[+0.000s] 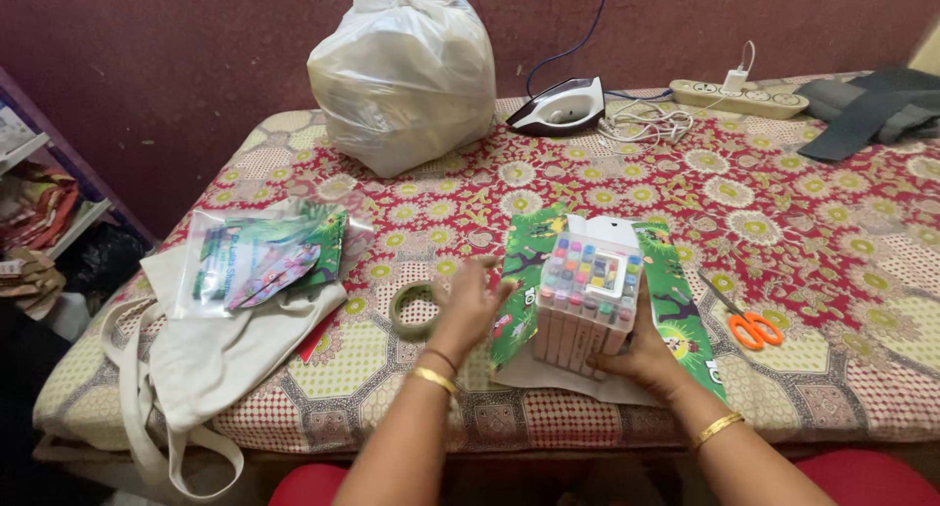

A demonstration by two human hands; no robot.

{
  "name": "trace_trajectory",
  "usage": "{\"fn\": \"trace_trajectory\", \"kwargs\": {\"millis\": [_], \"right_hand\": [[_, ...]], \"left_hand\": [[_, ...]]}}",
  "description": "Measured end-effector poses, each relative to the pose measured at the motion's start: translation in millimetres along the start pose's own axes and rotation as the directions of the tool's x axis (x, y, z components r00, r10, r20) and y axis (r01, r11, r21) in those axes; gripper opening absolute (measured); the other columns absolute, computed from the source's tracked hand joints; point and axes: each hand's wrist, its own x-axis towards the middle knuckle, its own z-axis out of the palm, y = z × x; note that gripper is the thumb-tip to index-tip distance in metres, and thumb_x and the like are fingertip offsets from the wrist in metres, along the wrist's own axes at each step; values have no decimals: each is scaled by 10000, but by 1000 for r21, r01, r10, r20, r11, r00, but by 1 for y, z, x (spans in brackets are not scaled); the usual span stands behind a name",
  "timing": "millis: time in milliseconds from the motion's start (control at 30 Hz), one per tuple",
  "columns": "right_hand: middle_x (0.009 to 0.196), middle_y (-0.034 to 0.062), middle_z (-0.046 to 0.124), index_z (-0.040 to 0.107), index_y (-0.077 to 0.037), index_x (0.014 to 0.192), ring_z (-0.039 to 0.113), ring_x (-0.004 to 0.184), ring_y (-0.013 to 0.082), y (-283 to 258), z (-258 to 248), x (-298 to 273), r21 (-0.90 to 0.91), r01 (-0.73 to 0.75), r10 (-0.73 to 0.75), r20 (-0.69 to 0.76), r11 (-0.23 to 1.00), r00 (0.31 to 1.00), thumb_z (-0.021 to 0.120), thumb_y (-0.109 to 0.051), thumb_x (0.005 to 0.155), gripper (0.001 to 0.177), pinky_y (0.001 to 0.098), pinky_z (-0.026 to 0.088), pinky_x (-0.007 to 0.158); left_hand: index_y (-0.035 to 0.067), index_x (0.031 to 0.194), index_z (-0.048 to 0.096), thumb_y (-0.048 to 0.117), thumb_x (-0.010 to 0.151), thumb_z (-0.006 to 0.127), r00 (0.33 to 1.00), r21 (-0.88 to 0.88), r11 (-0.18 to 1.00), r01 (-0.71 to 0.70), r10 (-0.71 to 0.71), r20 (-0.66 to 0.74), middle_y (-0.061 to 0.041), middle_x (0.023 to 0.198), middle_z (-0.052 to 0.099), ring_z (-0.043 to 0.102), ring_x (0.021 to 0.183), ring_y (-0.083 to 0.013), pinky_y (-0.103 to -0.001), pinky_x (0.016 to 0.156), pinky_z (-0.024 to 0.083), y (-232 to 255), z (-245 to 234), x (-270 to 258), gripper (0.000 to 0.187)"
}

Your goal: The person wraps a small box of crayons in green patterned paper. They tear and cut pieces of green tape, then use the tape to secure the paper around the box. The person folds the paper edges and presses the tape to hold the package together.

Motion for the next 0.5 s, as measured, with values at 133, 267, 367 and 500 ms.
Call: {"fn": "trace_trajectory", "kwargs": {"millis": [133,267,367,500], "right_hand": [[1601,108,353,-66,-263,1630,389,1446,271,7,4,7,71,65,-62,-47,995,997,893,-37,510,1492,427,410,1114],[1556,129,378,-36,-289,1634,439,1407,322,6,7,12,177,15,11,-145,984,989,858,-65,559,1415,481,474,1056],[1573,181,422,46,-269,1703,470,1412,363,-10,8,12,330,71,6,-227,941,974,778,-83,668,1281,489,464,1089],[1455,218,499,43,-300,1669,595,1241,365,-45,-4,28,281,-274,359,-326,920,874,738,-132,710,1197,534,548,957]], "left_hand": [[-88,1445,385,640,667,817,932,223,910,-350,363,-18,-351,1427,513,455,1387,-495,-612,1109,280,13,34,-41,1150],[-3,1511,469,216,847,530,997,-80,994,73,-76,-25,-254,1276,659,648,1135,-379,-410,1009,483,0,51,-52,703],[33,1371,632,398,1036,463,903,-338,844,416,-428,42,-225,1124,749,720,1004,-331,-385,920,537,-13,58,-54,523],[-44,1278,623,399,1066,440,882,-688,680,254,-455,-124,-168,1159,742,707,1058,-264,-358,950,535,-23,70,-66,524]]}}
